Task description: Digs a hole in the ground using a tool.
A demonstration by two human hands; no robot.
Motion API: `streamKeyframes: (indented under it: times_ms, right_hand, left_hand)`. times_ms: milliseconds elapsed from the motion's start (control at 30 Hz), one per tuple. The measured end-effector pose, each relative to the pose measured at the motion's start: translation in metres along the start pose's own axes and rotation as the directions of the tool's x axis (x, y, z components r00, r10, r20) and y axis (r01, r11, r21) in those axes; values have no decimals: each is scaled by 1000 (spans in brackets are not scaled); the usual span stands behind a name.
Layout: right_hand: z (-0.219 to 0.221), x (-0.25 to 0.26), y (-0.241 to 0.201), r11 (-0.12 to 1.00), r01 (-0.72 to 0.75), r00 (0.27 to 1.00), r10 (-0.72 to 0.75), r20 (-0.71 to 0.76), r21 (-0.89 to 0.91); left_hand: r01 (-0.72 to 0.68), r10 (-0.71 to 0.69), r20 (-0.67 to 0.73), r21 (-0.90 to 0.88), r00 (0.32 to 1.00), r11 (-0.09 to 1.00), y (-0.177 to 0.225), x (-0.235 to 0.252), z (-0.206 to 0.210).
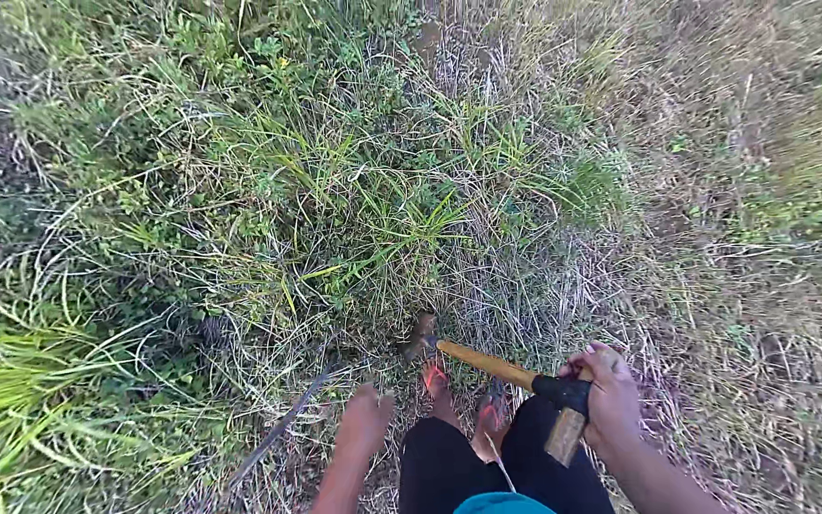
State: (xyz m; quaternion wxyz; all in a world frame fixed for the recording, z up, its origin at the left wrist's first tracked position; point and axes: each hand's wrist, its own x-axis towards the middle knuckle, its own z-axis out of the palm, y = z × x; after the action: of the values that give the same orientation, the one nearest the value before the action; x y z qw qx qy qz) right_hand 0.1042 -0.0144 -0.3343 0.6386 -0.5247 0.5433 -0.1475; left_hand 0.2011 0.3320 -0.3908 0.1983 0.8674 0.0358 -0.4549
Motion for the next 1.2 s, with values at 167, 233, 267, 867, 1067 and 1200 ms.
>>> streamKeyframes:
  times_ms: [167,233,267,867,1067,1200]
  right_hand:
    - [1,-31,9,995,-47,995,40,91,83]
    - [-7,-45,16,982,-122,980,95,177,146]
    - [-14,-51,20,967,-181,967,140,215,182]
    - [-132,-105,84,840,-423,902,357,241,340]
    - [-103,-109,71,863,-415,904,355,239,288]
    - [-83,-94,63,863,-422,903,371,219,277]
  left_hand:
    - [-358,459,287,-340,841,870,128,-103,68]
    - [-389,460,316,-263,830,883,149,-127,91]
    - [-373,425,294,-216,856,902,156,-135,103]
    - [-281,198,237,396,951,874,159,-199,193]
    - [-206,150,157,444,976,872,163,-184,180]
    - [-265,178,230,436,957,860,174,-161,158]
